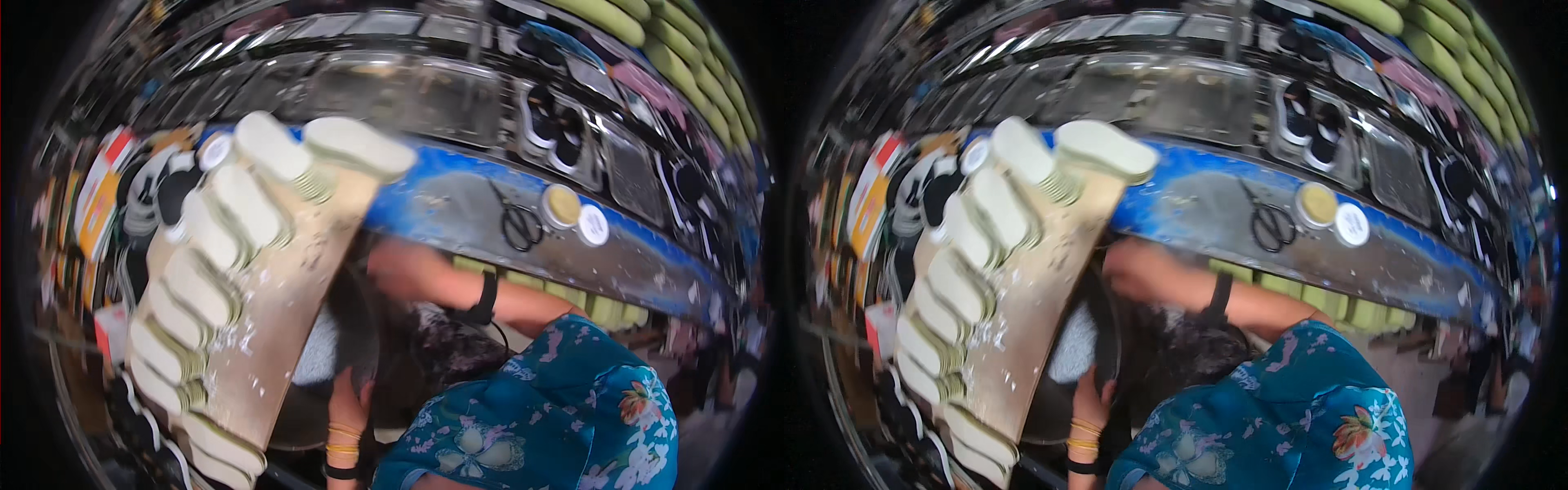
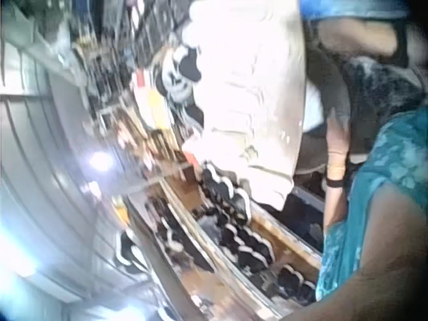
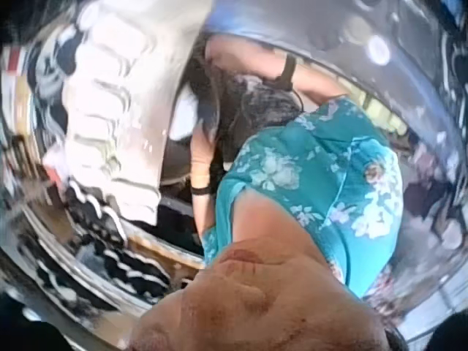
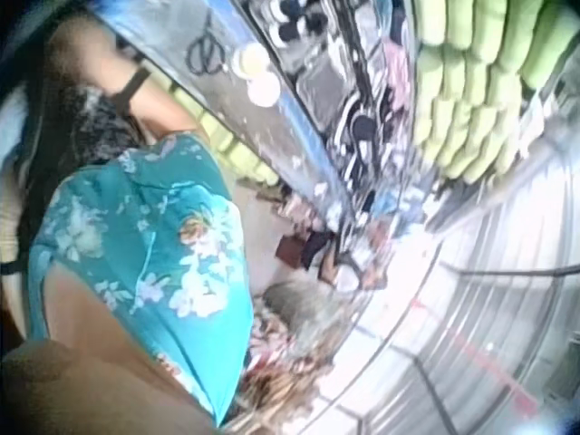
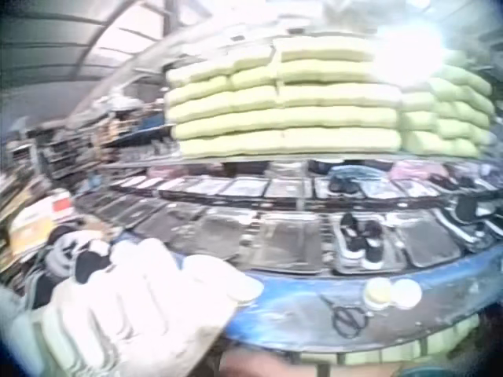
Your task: Inserting insoles into shoes and trimming excess material with scissors.
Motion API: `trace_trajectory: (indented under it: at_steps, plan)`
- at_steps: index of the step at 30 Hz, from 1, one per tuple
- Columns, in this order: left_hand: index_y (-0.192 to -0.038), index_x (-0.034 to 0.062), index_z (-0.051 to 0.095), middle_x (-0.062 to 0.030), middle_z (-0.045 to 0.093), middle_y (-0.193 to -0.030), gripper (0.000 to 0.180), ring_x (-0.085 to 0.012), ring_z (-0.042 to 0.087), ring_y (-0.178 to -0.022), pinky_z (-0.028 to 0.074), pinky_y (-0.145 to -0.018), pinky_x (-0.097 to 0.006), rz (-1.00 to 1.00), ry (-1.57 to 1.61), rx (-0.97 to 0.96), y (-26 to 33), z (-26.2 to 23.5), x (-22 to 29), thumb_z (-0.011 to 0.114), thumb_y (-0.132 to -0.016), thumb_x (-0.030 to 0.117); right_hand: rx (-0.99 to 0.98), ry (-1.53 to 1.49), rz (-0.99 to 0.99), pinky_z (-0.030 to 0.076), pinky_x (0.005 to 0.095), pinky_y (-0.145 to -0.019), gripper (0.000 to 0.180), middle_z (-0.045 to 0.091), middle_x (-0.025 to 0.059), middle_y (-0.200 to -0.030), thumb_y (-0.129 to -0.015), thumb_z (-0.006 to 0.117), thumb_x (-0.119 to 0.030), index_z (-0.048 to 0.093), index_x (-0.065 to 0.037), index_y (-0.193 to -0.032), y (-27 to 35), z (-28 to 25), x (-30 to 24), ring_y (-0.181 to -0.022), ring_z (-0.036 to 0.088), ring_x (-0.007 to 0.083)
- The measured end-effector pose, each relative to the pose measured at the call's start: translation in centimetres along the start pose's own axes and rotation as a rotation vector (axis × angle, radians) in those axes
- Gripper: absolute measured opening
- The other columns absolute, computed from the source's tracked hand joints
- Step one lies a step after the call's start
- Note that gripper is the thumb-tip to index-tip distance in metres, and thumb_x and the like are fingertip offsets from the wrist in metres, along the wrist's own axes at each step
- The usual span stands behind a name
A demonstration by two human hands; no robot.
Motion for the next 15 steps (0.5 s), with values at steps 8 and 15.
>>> trace_trajectory:
  at_steps: [8, 15]
  plan:
    - [-0.1, 0.0032, 0.059, -0.0199, 0.06, -0.086, 0.039, -0.04, 0.058, -0.077, 0.047, -0.064, -0.046, -0.097, -0.274, -0.14, -0.1, 4.9, -1.5, 0.057, -0.082, 0.038, 0.527, 0.621, 1.175, 0.048, 0.0422, -0.082, 0.073, 0.048, 0.0271, -0.119, -0.073, 0.063, -0.021, 0.026, -0.009, -0.135, 14.7, -32.4, 25.8, -0.094, 0.058, 0.039]
    - [-0.098, 0.0026, 0.06, -0.0189, 0.061, -0.09, 0.04, -0.0392, 0.059, -0.08, 0.048, -0.066, -0.045, -0.158, -0.296, -0.149, -0.3, 4.5, -1.1, 0.058, -0.081, 0.039, 0.514, 0.161, 1.103, 0.05, 0.0325, -0.053, 0.044, 0.064, 0.015, -0.074, -0.074, 0.065, -0.026, 0.056, -0.006, -0.112, 14.1, -30.3, 32.3, -0.056, 0.063, 0.0241]
Point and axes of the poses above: each hand's wrist, its own y-axis away from the middle knuckle, its own z-axis out of the palm, x = y × z, the point moved 10 cm from there along -y, towards the middle knuckle
